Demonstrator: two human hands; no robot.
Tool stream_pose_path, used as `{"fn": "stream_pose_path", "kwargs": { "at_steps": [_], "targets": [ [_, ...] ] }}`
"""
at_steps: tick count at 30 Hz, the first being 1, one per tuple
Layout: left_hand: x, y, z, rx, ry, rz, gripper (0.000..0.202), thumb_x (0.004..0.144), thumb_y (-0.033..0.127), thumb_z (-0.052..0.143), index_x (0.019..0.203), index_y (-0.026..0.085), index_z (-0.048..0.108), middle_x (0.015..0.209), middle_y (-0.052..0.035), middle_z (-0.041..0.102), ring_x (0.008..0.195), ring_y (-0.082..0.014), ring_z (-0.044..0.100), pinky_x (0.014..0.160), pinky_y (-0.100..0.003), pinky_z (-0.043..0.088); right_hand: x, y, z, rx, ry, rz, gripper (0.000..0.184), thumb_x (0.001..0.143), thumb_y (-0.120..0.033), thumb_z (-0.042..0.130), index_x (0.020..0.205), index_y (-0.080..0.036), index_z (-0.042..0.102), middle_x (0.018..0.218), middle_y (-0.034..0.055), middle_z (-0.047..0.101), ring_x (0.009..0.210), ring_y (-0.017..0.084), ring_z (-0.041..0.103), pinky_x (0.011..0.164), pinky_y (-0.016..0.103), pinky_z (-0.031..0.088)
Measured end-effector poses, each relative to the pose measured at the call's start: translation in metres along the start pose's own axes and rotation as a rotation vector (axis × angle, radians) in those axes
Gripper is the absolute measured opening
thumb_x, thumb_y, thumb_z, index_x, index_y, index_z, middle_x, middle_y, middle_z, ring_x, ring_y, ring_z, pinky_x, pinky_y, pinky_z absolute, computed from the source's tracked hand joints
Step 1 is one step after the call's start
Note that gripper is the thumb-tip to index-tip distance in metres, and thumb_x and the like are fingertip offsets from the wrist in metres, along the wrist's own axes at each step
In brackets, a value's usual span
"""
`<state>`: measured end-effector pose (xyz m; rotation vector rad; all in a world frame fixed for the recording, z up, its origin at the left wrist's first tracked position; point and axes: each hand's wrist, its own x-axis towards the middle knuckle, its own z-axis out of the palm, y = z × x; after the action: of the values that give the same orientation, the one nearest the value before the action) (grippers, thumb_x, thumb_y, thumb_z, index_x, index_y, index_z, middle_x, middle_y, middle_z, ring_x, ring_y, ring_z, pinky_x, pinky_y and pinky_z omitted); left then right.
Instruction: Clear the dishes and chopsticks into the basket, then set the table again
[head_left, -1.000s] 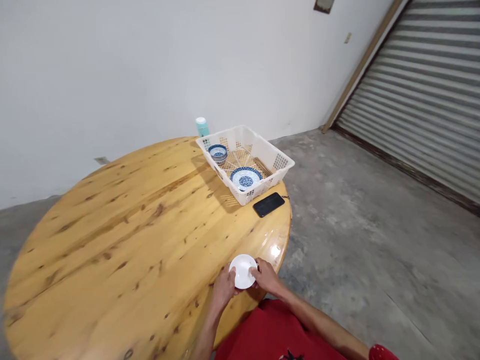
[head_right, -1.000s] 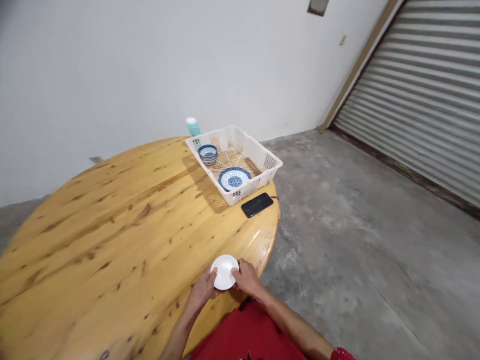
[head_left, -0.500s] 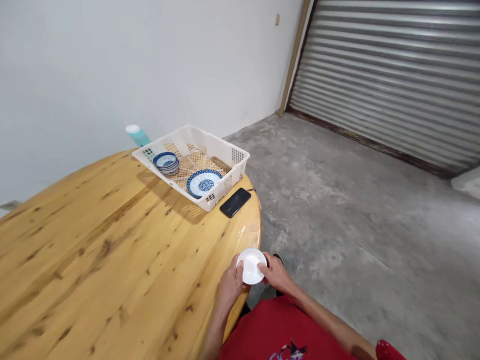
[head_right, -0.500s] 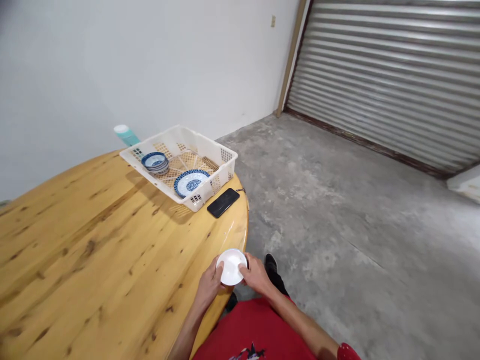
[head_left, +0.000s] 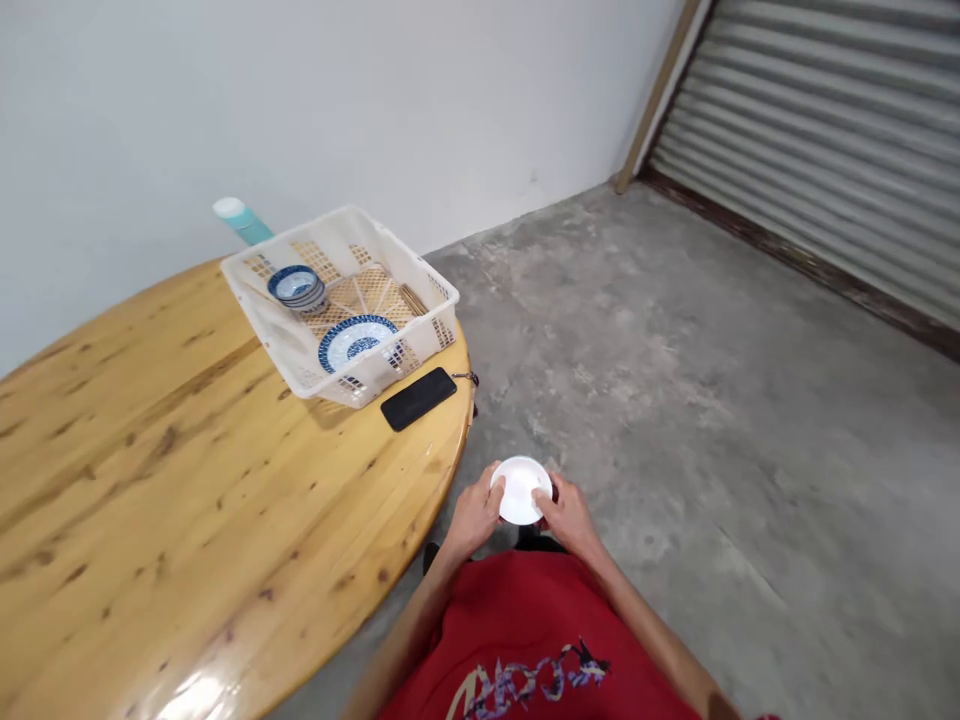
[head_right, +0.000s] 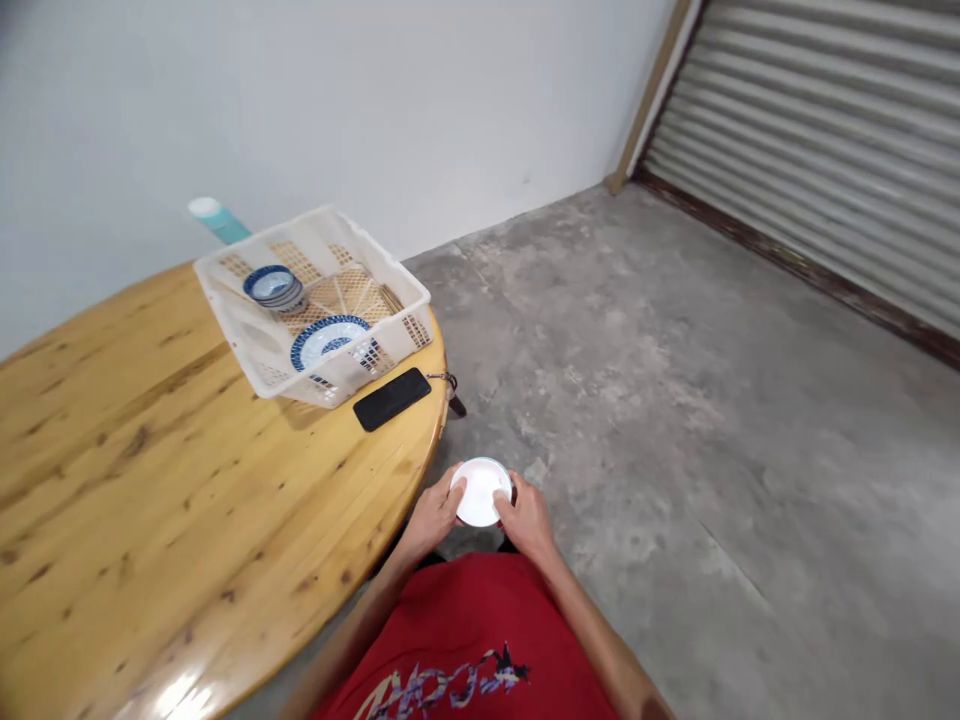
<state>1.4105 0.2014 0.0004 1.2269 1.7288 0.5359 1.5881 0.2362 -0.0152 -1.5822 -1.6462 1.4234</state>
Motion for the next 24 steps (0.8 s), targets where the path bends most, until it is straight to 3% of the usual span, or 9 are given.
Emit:
{"fn": "stream_pose_path", "kwargs": {
  "at_steps": [5, 9, 16, 24],
  "targets": [
    [0.012, 0.034, 0.018, 0.129, 0.114, -0.026, 0.05, 0.097, 0.035, 0.029, 0.137, 0.016, 0.051, 0.129, -0.0141, 0.065, 0.109, -0.0261, 0.067, 0.092, -0.035, 0.049, 0.027, 0.0, -0.036, 0.104, -0.138, 0.034, 0.042, 0.079, -0.041, 0.052, 0.104, -0.01, 0.063, 0.069, 0.004, 0.066, 0.046, 0.014, 0.058, 0.039, 0.022, 0.046],
    [0.017, 0.045, 0.004, 0.122, 0.215, -0.093, 0.048, 0.096, 0.033, 0.028, 0.134, 0.016, 0.052, 0.116, -0.0143, 0.07, 0.1, -0.0254, 0.07, 0.088, -0.034, 0.05, 0.057, -0.025, -0.037, 0.157, -0.296, 0.015, 0.04, 0.077, -0.042, 0.055, 0.102, -0.01, 0.062, 0.067, 0.0032, 0.066, 0.043, 0.014, 0.058, 0.037, 0.023, 0.046],
    [0.037, 0.071, -0.05, -0.107, 0.454, -0.103, 0.048, 0.096, 0.043, 0.03, 0.128, 0.02, 0.058, 0.105, -0.0097, 0.072, 0.093, -0.0238, 0.067, 0.081, -0.031, 0.049, 0.135, -0.091, -0.032, 0.11, -0.514, -0.11, 0.04, 0.075, -0.042, 0.057, 0.1, -0.012, 0.065, 0.067, 0.0031, 0.066, 0.044, 0.013, 0.057, 0.038, 0.023, 0.047],
    [0.096, 0.098, -0.131, -0.229, 0.475, -0.047, 0.051, 0.096, 0.045, 0.029, 0.135, 0.022, 0.054, 0.078, -0.0042, 0.068, 0.067, -0.0208, 0.062, 0.066, -0.028, 0.044, 0.224, -0.181, -0.03, 0.045, -0.584, -0.163, 0.04, 0.073, -0.044, 0.061, 0.096, -0.012, 0.066, 0.068, 0.0035, 0.065, 0.049, 0.014, 0.057, 0.039, 0.024, 0.049]
  ]
}}
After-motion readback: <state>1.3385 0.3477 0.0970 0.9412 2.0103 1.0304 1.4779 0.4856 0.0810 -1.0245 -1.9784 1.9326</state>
